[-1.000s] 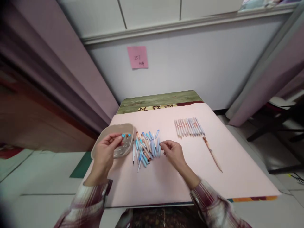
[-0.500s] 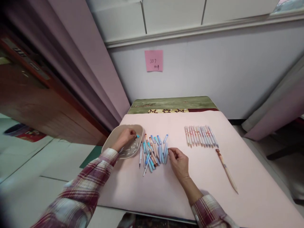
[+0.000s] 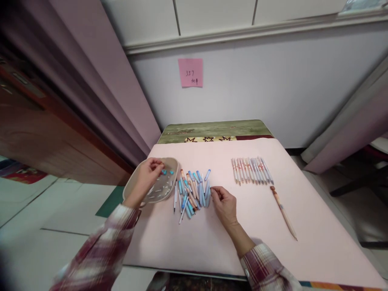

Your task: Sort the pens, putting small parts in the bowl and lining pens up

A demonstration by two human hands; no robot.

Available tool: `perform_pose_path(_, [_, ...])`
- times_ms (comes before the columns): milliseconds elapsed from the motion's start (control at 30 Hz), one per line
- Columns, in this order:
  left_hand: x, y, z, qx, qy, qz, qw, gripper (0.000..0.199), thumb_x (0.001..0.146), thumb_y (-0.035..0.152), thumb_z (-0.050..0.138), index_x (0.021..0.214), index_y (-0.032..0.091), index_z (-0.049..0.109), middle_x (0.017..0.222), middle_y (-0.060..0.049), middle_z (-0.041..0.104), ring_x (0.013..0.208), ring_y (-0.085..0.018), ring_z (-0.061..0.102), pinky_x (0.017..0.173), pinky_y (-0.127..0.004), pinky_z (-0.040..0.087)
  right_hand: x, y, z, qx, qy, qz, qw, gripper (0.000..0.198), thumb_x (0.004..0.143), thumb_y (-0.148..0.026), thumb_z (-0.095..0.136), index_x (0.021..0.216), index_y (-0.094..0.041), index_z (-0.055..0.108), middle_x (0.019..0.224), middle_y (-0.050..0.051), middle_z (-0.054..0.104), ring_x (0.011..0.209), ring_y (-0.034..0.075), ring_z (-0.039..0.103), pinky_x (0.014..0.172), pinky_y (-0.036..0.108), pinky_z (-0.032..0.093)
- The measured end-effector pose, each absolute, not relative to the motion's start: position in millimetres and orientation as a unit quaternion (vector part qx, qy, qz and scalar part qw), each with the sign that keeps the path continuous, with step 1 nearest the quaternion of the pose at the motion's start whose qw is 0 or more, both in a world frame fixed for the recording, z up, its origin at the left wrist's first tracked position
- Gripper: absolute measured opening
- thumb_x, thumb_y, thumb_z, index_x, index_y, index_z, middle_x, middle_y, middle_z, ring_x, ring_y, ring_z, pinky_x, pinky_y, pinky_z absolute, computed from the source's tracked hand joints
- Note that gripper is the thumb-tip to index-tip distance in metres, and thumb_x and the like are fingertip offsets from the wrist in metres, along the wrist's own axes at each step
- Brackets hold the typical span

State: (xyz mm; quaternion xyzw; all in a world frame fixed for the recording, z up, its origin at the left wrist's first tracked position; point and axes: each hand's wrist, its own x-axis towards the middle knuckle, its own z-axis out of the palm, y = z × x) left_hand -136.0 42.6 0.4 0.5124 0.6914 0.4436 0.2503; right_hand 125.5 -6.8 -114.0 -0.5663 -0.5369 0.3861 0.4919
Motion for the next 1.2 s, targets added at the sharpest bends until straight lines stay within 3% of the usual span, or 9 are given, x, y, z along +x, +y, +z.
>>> perform_pose_path(133, [-92.9,-28.7,-2.5,0.463,0.555,0.504,0.472,0.034,0.076,0.038,0.065,0.103,0.019,0.058,0.078,-0.004,0.069,0.058,-0.014,0.059,0.059,-0.027,0.047,123.7,-7.7,-111.9,-0.565,-0.555,0.369,0.486,0.034,0.085,-0.045,0.055,0.089,-0.016,0.072,0.068,0.003,0.068,0.058,0.015,0.058,0.057,0.024,0.046])
perform_pose_path(233, [-68.7,-73.2,-30.3,0.410,0.546,0.463,0.565,0.031,0.077,0.038,0.065,0.097,0.015,0.062,0.077,-0.006,0.068,0.056,-0.014,0.058,0.055,-0.027,0.046,121.7,-10.8,-111.7,-0.562,-0.575,0.340,0.489,0.033,0.086,-0.043,0.054,0.089,-0.016,0.072,0.070,0.003,0.069,0.060,0.015,0.058,0.058,0.025,0.047])
perform_pose_path(433, [-66.1,-107.2,-72.5,0.413,0.621,0.471,0.472,0.030,0.080,0.041,0.064,0.099,0.019,0.062,0.084,-0.005,0.066,0.064,-0.014,0.058,0.058,-0.025,0.047,111.4,-8.9,-98.7,-0.562,-0.631,0.293,0.447,0.027,0.088,-0.038,0.051,0.089,-0.019,0.071,0.073,0.002,0.069,0.058,0.014,0.058,0.059,0.024,0.045])
perform_pose_path(600, [-65.7,-109.1,-67.7,0.383,0.615,0.487,0.487,0.029,0.080,0.042,0.063,0.098,0.019,0.059,0.082,-0.004,0.065,0.061,-0.012,0.055,0.057,-0.023,0.046,78.8,16.7,-64.2,-0.591,-0.715,0.240,0.287,0.023,0.087,-0.038,0.054,0.085,-0.024,0.071,0.076,0.002,0.071,0.071,0.018,0.064,0.066,0.027,0.043])
perform_pose_path(733, [-63.6,-103.8,-62.5,0.365,0.588,0.527,0.493,0.029,0.079,0.040,0.065,0.098,0.018,0.059,0.083,-0.005,0.067,0.060,-0.012,0.056,0.057,-0.024,0.046,48.0,37.3,-52.6,-0.619,-0.744,0.184,0.169,0.027,0.087,-0.042,0.055,0.092,-0.019,0.069,0.088,0.009,0.073,0.082,0.022,0.067,0.069,0.029,0.044])
perform_pose_path(867, [-65.8,-101.3,-62.3,0.330,0.578,0.553,0.501,0.033,0.078,0.037,0.067,0.102,0.017,0.057,0.084,-0.006,0.068,0.061,-0.012,0.057,0.058,-0.025,0.046,32.3,47.0,-53.9,-0.638,-0.742,0.166,0.119,0.026,0.087,-0.033,0.053,0.096,-0.013,0.067,0.092,0.014,0.072,0.086,0.025,0.067,0.071,0.031,0.045])
perform_pose_path(1000, [-68.0,-97.4,-59.8,0.305,0.566,0.566,0.516,0.031,0.075,0.035,0.070,0.096,0.016,0.059,0.082,-0.006,0.069,0.061,-0.012,0.059,0.060,-0.026,0.048,41.8,47.0,-53.1,-0.650,-0.729,0.163,0.139,0.025,0.088,-0.030,0.049,0.088,-0.013,0.068,0.087,0.015,0.072,0.085,0.027,0.068,0.071,0.033,0.045])
perform_pose_path(1067, [-67.4,-92.1,-54.9,0.298,0.551,0.576,0.525,0.031,0.074,0.034,0.071,0.096,0.015,0.061,0.084,-0.006,0.070,0.062,-0.012,0.061,0.062,-0.027,0.050,56.8,41.4,-53.8,-0.655,-0.696,0.210,0.208,0.021,0.085,-0.031,0.053,0.080,-0.016,0.067,0.080,0.012,0.072,0.081,0.025,0.067,0.070,0.032,0.046])
perform_pose_path(1200, [-59.2,-76.3,-42.5,0.272,0.511,0.598,0.554,0.033,0.071,0.031,0.074,0.097,0.014,0.064,0.085,-0.007,0.070,0.063,-0.013,0.063,0.062,-0.027,0.051,96.4,16.7,-60.1,-0.560,-0.447,0.544,0.436,0.015,0.077,-0.033,0.066,0.073,-0.018,0.062,0.070,0.004,0.069,0.064,0.017,0.065,0.059,0.026,0.050])
